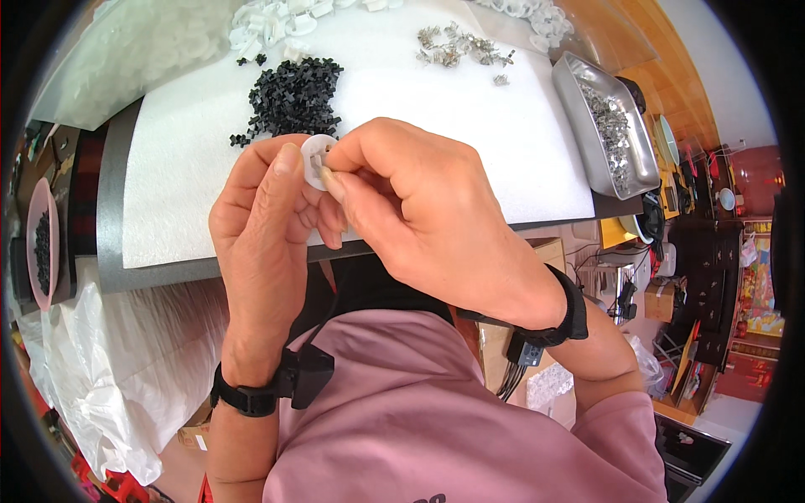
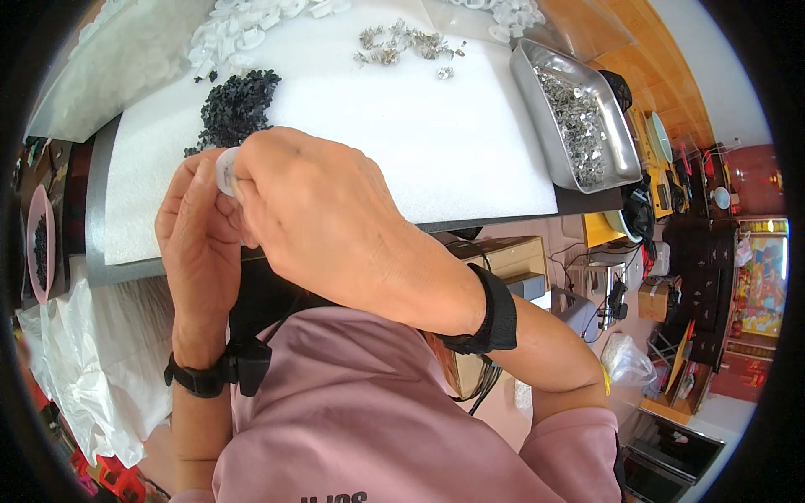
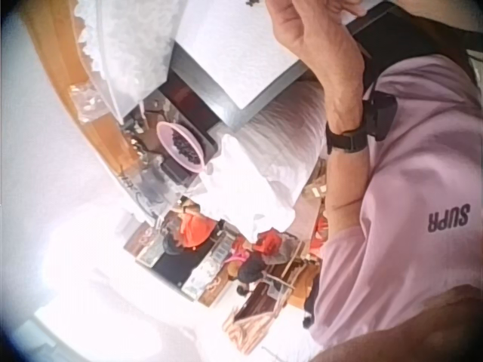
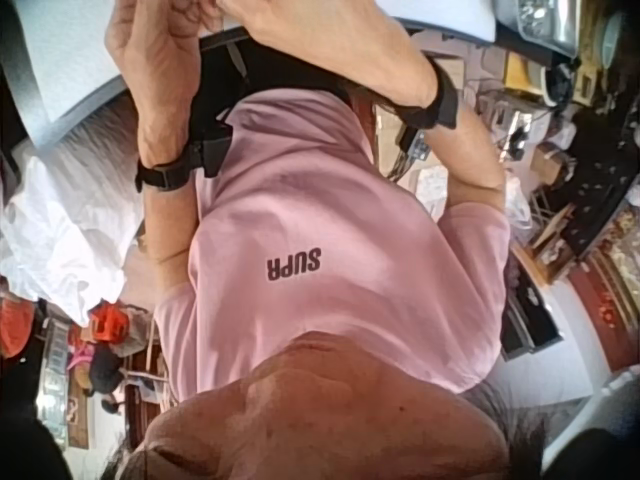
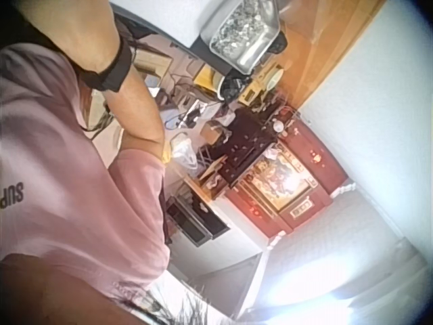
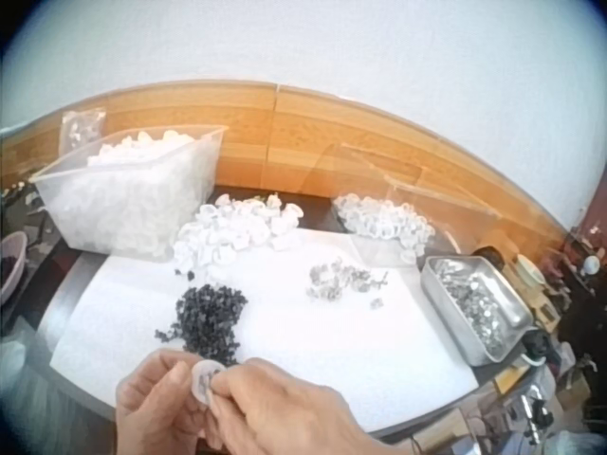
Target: Assembling small plastic and metal components into circular housings at a workstation.
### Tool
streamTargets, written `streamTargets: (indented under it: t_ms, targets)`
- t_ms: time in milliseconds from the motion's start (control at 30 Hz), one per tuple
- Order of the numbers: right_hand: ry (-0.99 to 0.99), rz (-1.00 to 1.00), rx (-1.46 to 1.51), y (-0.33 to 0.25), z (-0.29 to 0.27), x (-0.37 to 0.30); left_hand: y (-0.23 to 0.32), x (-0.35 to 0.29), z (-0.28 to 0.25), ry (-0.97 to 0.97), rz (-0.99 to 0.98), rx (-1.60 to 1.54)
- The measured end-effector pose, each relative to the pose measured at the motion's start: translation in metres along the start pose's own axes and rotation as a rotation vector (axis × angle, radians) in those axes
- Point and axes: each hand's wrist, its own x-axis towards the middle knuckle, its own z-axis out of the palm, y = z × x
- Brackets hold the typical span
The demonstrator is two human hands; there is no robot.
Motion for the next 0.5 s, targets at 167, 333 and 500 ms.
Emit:
streamTargets:
  t_ms: [167, 333, 500]
  targets:
    - [-0.034, 0.332, 0.352, -0.0031, 0.0021, 0.0030, -0.0021, -0.0002, -0.0033, -0.028, 0.014, 0.009]
    - [-0.038, 0.450, 0.501, -0.0032, 0.0035, 0.0047, -0.0030, -0.0003, -0.0024, -0.026, 0.021, 0.009]
    - [-0.044, 0.487, 0.638, -0.0014, 0.0040, 0.0077, -0.0040, 0.0001, -0.0056, -0.045, 0.046, 0.044]
